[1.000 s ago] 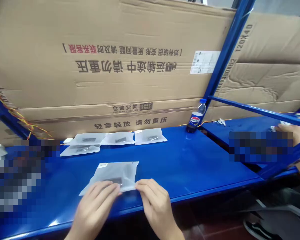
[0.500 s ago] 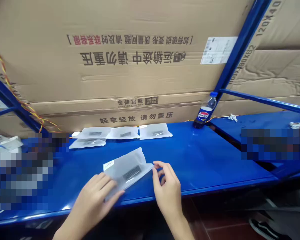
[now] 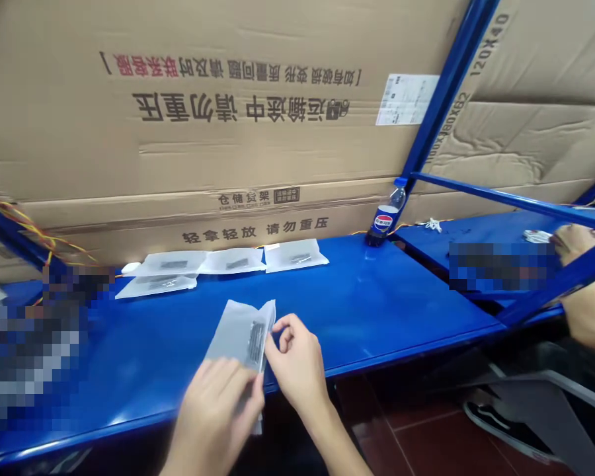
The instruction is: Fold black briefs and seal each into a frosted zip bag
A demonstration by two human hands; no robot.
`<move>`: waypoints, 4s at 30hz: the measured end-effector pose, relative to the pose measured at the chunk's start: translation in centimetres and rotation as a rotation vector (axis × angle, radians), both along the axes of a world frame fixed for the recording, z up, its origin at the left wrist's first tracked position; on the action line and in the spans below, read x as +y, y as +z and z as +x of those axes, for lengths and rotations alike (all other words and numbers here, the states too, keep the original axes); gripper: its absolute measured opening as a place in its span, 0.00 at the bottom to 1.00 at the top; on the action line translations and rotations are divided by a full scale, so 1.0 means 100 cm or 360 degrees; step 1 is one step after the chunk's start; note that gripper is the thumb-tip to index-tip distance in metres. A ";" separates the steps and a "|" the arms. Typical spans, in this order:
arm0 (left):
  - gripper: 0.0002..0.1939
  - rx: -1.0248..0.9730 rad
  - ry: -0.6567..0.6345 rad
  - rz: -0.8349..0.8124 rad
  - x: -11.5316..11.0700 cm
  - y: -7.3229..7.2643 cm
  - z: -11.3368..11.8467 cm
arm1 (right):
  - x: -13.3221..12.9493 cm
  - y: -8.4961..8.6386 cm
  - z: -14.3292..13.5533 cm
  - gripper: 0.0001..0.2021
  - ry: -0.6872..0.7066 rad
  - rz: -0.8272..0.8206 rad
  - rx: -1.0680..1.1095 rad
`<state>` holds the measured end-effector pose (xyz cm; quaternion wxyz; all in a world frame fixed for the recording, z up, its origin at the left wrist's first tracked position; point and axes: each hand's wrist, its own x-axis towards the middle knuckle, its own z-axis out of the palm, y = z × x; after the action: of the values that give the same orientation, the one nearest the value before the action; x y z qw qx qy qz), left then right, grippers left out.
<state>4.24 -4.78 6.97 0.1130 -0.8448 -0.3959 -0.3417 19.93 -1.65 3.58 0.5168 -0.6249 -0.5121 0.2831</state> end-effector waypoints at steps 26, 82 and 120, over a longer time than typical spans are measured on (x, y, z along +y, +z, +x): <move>0.31 -0.0729 0.0686 -0.0715 0.025 -0.030 -0.080 | 0.021 0.004 -0.044 0.19 0.0429 -0.0137 0.0645; 0.15 -0.0149 0.0698 -0.0460 0.084 -0.024 -0.094 | 0.039 -0.019 0.103 0.22 -0.0393 0.0172 -0.0444; 0.21 -0.0493 -0.0141 -0.1355 0.204 0.011 -0.044 | 0.150 0.012 0.132 0.18 0.0356 0.0198 -0.0566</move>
<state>-0.20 15.61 8.03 -0.3197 -0.7711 -0.4769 -0.2752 33.12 13.35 4.74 0.4213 -0.5714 -0.6776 0.1919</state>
